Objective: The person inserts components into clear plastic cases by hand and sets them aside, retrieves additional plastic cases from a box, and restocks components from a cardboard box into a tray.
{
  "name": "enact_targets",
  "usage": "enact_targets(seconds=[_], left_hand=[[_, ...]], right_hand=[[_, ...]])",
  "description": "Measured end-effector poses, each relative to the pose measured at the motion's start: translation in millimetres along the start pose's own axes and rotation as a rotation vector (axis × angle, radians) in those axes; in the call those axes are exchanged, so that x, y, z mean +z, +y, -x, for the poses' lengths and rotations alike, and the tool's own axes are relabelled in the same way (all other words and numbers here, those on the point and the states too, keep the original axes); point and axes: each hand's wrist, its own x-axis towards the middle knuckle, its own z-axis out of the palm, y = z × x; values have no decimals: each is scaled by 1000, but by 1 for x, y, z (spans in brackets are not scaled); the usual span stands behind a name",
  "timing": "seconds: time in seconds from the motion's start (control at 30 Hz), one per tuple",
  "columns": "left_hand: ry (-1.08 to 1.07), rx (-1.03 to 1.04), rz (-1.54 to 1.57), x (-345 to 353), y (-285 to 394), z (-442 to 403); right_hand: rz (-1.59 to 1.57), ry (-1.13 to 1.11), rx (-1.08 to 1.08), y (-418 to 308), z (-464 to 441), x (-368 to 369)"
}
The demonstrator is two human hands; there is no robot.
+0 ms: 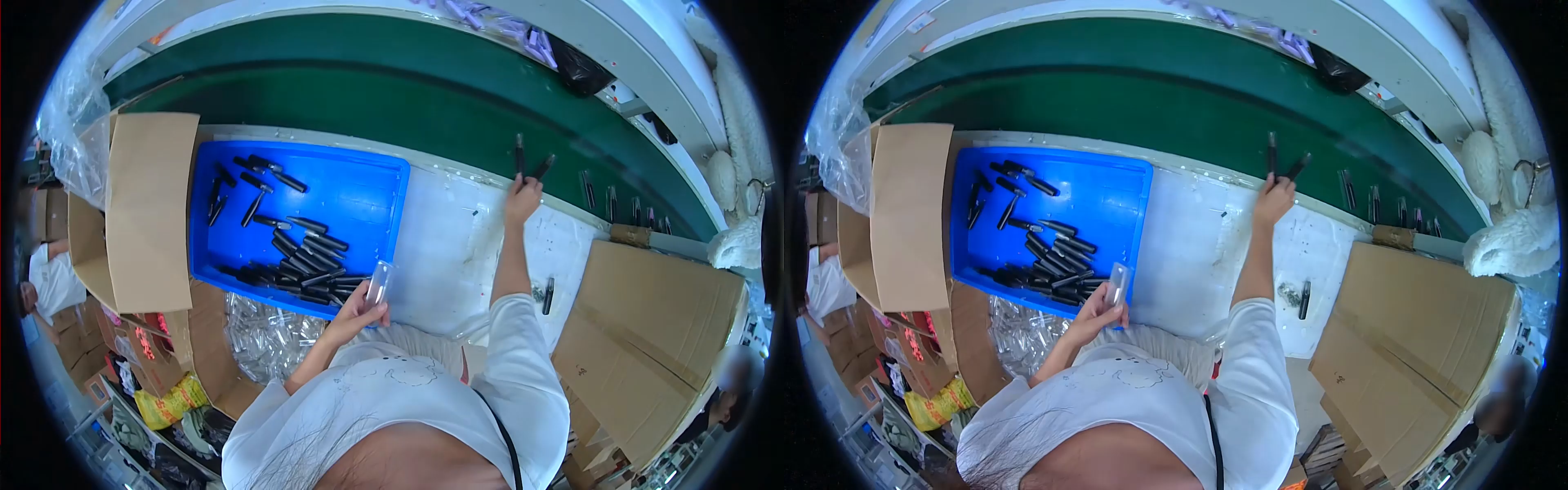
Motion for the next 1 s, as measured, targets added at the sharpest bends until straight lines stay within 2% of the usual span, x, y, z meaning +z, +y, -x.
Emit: enact_targets(seconds=[0.1, 0.17, 0.23, 0.27, 0.3, 0.33, 0.37, 0.4, 0.47, 0.5, 0.57, 0.7, 0.77, 0.83, 0.9, 0.97, 1.0], left_hand=[[-26, 33, 2, -18, -2, -1], [-7, 61, -30, -37, -6, 6], [51, 137, -73, -52, -17, 4], [95, 188, 62, -57, -20, 4], [138, 241, 197, -64, -21, 5], [163, 286, 132, -71, -22, 6], [172, 293, 134, -75, -17, 9], [228, 318, 129, -76, -10, 13], [315, 385, 142, -73, 1, 25], [323, 395, 141, -73, 5, 30], [401, 472, 162, -73, 12, 39], [279, 550, 186, -72, 29, 34], [201, 572, 250, -68, 32, 28], [312, 706, 144, -61, 40, 17], [433, 868, 18, -50, 55, 5], [331, 1006, -226, -43, 77, 2], [193, 944, -86, -38, 78, 2]], right_hand=[[-25, -23, 101, 18, -18, -9], [-31, -97, 141, -9, -8, -15], [-409, 47, -288, -63, 13, -28], [-707, -103, -233, -114, 40, -54], [-904, -377, -184, -150, 75, -63], [-887, -655, -326, -177, 104, -63], [-791, -600, -602, -208, 135, -66], [-747, -638, -794, -232, 164, -67], [-634, -809, -797, -267, 221, -55], [-599, -707, -841, -273, 249, -42], [-370, -767, -837, -291, 272, -38], [-320, -898, -817, -273, 269, -42], [-683, -869, -453, -261, 253, -58], [-942, -634, -377, -251, 205, -124], [-992, -615, -257, -241, 166, -192], [-1010, -525, -286, -231, 143, -244], [-1007, -517, -282, -224, 140, -258]])
